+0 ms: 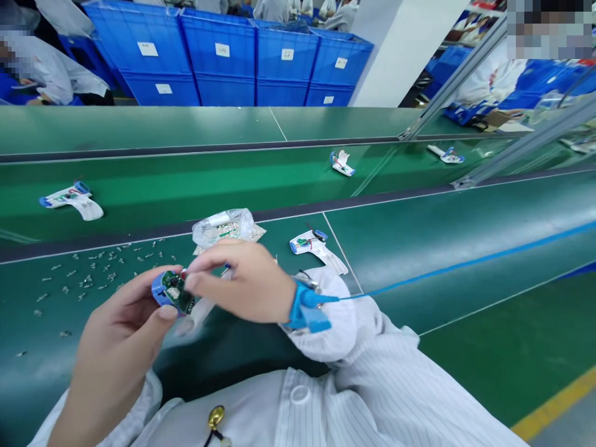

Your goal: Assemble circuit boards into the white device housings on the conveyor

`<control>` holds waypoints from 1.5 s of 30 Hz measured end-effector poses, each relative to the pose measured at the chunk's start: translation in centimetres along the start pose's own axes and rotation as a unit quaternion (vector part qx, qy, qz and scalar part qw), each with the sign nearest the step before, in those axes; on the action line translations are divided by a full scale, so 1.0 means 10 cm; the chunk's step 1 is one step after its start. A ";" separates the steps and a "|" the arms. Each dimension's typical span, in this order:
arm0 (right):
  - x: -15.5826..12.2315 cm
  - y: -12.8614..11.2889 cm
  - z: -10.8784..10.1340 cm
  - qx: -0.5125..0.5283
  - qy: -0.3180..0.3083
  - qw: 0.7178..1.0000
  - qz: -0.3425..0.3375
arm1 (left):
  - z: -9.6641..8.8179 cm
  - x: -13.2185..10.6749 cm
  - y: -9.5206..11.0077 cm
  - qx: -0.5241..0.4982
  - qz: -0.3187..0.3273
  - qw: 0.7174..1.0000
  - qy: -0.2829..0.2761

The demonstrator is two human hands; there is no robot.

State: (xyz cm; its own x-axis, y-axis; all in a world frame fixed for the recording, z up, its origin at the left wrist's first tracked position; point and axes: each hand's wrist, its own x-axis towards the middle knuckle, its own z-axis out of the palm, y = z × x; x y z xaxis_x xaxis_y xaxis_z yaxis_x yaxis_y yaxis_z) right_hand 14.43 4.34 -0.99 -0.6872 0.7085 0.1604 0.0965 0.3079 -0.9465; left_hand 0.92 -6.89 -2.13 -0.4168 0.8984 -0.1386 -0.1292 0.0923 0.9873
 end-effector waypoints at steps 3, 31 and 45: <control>-0.04 -0.11 0.17 0.003 0.005 1.000 0.025 | 0.05 -0.05 -0.01 0.119 0.040 0.990 0.060; -0.12 0.44 0.17 0.087 -0.045 0.956 0.276 | 0.03 0.08 -0.18 0.068 -0.020 0.997 -0.006; -0.02 0.44 -0.07 -0.012 -0.233 0.971 0.053 | -0.17 0.60 0.22 0.251 -0.002 0.866 -0.432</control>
State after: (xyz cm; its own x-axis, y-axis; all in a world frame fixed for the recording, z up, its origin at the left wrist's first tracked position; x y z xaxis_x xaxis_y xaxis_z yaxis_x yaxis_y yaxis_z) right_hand 15.48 5.98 -4.98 -0.9235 0.3737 -0.0864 0.1967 0.2682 -0.9431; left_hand -3.40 -1.99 -0.96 0.4395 0.8639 -0.2459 0.3696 0.0756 0.9261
